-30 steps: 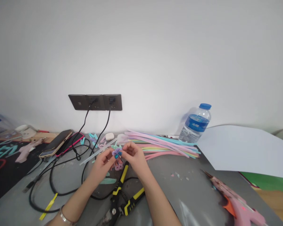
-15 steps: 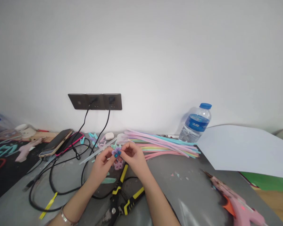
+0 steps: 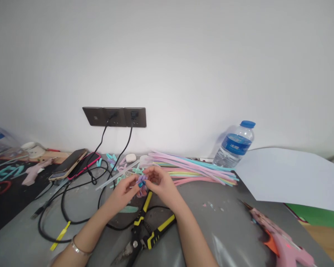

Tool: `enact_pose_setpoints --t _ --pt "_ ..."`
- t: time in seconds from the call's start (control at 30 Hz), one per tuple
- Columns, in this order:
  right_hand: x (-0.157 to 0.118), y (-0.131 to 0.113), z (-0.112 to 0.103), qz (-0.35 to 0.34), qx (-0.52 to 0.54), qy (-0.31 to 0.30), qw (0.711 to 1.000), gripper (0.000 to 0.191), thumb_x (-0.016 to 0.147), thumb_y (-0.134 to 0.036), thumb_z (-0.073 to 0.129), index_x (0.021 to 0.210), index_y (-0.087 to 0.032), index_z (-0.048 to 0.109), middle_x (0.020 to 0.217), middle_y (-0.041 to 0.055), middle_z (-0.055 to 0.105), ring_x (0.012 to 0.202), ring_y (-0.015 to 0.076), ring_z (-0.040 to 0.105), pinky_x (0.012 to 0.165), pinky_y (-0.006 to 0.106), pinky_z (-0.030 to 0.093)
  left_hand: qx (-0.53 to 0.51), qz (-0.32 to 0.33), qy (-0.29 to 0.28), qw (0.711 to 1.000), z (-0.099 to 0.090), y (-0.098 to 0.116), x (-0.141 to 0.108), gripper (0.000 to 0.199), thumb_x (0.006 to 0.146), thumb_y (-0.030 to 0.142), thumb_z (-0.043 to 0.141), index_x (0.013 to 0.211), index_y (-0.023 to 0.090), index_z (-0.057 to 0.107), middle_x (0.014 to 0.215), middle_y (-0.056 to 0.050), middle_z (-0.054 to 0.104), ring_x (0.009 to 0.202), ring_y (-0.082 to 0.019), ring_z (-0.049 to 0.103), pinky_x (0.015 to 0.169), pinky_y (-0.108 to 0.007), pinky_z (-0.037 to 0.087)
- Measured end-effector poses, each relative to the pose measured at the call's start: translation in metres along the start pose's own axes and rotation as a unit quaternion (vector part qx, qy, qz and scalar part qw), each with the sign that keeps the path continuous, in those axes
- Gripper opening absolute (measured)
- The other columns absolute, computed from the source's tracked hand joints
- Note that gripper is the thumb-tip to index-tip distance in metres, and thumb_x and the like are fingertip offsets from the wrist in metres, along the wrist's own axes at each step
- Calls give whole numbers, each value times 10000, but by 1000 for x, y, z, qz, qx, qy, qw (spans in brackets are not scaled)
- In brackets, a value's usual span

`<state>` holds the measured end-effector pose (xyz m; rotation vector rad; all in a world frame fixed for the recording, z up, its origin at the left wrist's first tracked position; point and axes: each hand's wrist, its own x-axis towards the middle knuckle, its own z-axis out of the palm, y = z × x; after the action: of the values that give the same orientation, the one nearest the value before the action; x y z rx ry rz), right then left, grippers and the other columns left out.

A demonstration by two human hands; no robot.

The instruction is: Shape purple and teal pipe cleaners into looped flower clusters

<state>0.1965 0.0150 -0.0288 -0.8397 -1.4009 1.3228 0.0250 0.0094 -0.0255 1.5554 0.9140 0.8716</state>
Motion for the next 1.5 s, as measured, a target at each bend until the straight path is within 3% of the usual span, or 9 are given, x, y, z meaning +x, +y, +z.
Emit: enact_pose_setpoints --t 0.2,0.37,0.5,0.67,0.8,0.93,1.1,1.23,1.5 --pt "-1 0 1 -2 19 -35 999 212 833 -362 678 910 -204 560 709 -26 594 558 129 610 585 282 499 -15 13 -10 1000 4 -3 1 251 944 374 423 866 185 570 695 -36 660 533 -133 550 481 -220 388" --pt "1 3 4 6 16 -17 1000 198 828 -361 666 809 -206 543 601 -42 565 535 141 597 547 278 486 28 37 39 998 5 -5 3 210 926 325 443 808 190 553 642 -11 628 521 -129 540 513 -227 418" --pt "2 3 4 -29 -41 4 999 116 833 -280 646 813 -203 561 704 -17 578 615 144 601 616 287 491 39 33 51 997 5 -5 3 208 913 326 453 770 195 530 607 -1 603 506 -130 537 496 -226 423" --pt "-1 -1 2 -62 -132 12 989 27 824 -202 616 829 -203 590 808 13 591 721 158 595 682 288 481 33 12 17 999 2 -6 3 226 917 332 421 785 190 538 575 7 570 486 -131 516 460 -221 400" --pt "-2 -1 0 -34 -131 -2 991 50 821 -236 614 801 -194 596 749 5 581 686 151 572 640 274 465 90 15 15 996 -1 -4 2 214 914 285 409 761 189 525 553 24 541 481 -122 500 476 -216 378" --pt "-2 -1 -2 18 -78 -18 997 150 780 -305 675 764 -181 593 699 -13 567 617 127 547 579 251 452 187 58 16 980 -4 2 -1 190 907 238 431 742 191 510 581 33 536 526 -119 499 534 -218 354" --pt "-2 -5 -5 74 -38 -28 996 230 753 -388 705 787 -185 604 632 -29 573 558 122 570 517 237 452 259 85 11 962 -7 4 -2 191 914 216 425 808 184 581 628 21 534 570 -129 485 558 -229 313" --pt "0 -5 -2 66 -55 5 996 216 747 -384 705 774 -190 617 624 -15 599 551 135 581 501 247 464 232 80 30 969 -9 2 -1 202 917 258 440 897 182 626 696 -3 584 599 -142 508 560 -227 331" --pt "4 11 15 -13 -100 73 992 182 776 -346 682 735 -190 598 680 5 578 630 150 544 572 266 453 151 52 107 981 -13 -1 3 165 863 282 512 839 173 634 717 -15 593 639 -154 538 544 -215 394"
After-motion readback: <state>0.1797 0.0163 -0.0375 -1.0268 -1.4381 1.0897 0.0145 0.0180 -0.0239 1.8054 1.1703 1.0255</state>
